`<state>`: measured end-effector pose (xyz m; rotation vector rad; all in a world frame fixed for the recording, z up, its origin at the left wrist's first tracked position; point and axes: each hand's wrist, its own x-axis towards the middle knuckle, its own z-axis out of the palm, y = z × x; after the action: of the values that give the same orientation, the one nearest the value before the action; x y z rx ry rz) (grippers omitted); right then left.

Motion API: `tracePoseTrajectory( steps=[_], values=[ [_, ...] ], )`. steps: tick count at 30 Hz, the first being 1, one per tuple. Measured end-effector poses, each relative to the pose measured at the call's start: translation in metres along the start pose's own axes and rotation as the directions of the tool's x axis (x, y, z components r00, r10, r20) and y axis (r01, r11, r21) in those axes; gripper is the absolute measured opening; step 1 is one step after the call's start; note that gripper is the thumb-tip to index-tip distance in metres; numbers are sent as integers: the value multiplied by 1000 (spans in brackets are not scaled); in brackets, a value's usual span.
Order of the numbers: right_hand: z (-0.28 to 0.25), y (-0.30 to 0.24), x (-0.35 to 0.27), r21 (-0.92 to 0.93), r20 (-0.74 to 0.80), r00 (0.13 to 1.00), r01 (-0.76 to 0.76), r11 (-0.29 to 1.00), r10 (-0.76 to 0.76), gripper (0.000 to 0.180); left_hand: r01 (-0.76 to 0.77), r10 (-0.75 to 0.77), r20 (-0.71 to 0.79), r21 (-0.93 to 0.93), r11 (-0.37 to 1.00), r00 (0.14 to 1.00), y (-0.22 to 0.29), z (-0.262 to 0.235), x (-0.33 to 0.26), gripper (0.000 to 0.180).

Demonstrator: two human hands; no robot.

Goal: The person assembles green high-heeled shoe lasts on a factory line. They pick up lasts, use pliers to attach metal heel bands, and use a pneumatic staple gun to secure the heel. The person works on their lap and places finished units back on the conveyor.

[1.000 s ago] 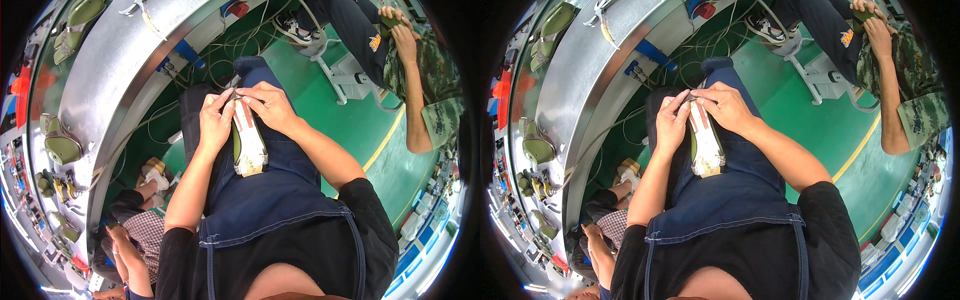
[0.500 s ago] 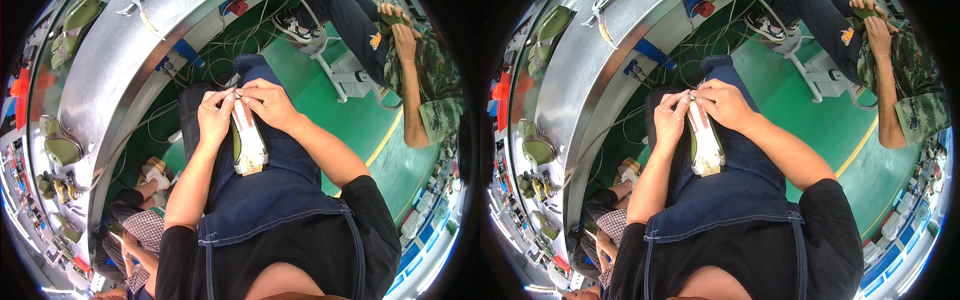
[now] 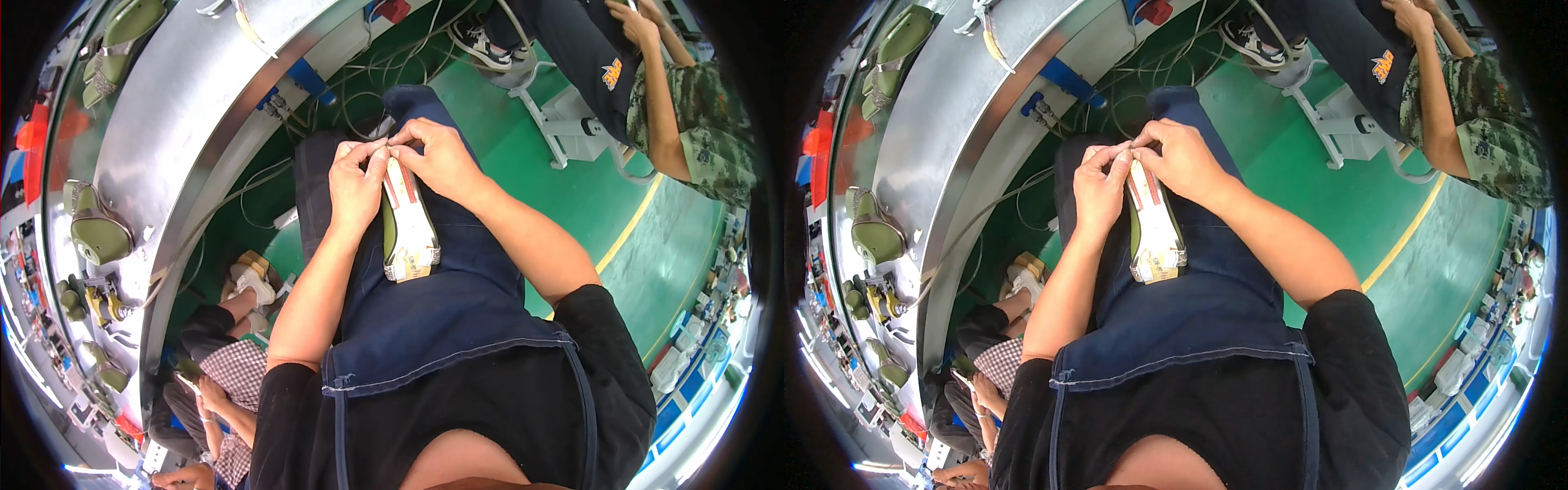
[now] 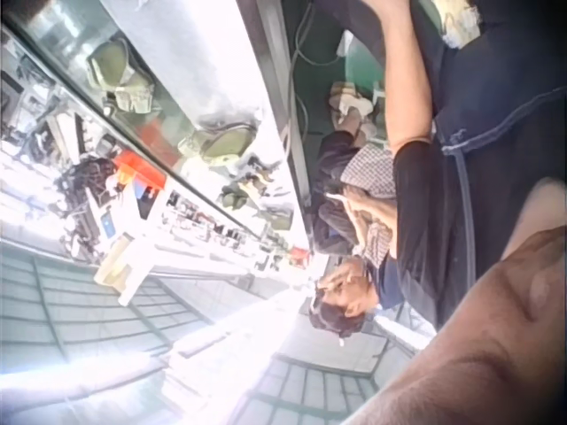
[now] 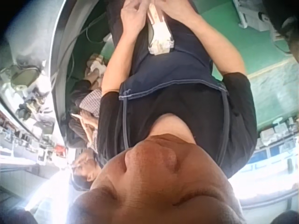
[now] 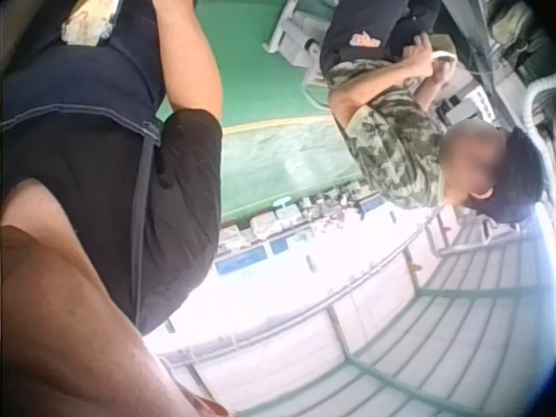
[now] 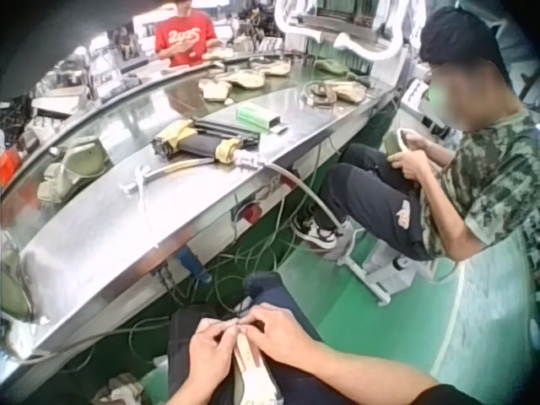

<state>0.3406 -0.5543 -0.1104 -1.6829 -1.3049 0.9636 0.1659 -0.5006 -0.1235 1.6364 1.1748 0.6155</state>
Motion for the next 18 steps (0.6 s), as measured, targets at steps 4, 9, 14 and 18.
tracePoseTrajectory(
  steps=[4, 9, 14, 18],
  values=[
    [10, 12, -16, -25, 8, 998, -54, 998, 54, 32, 54, -54, -8, -10, 998, 998, -3, 12, -26, 48],
    [-4, 1, -41, -58, 276, 921, -269, 961, 274, 48, 403, -267, 339, -441, 802, 902, -11, 12, -75, 82],
    [4, 16, -50, 270, 577, 724, -605, 749, 377, 54, 552, -297, 498, -511, 659, 815, 1, 0, -83, 78],
    [0, 10, -56, 257, 697, 598, -723, 641, 396, 69, 685, -376, 579, -534, 495, 723, -3, 1, -92, 75]
  ],
)
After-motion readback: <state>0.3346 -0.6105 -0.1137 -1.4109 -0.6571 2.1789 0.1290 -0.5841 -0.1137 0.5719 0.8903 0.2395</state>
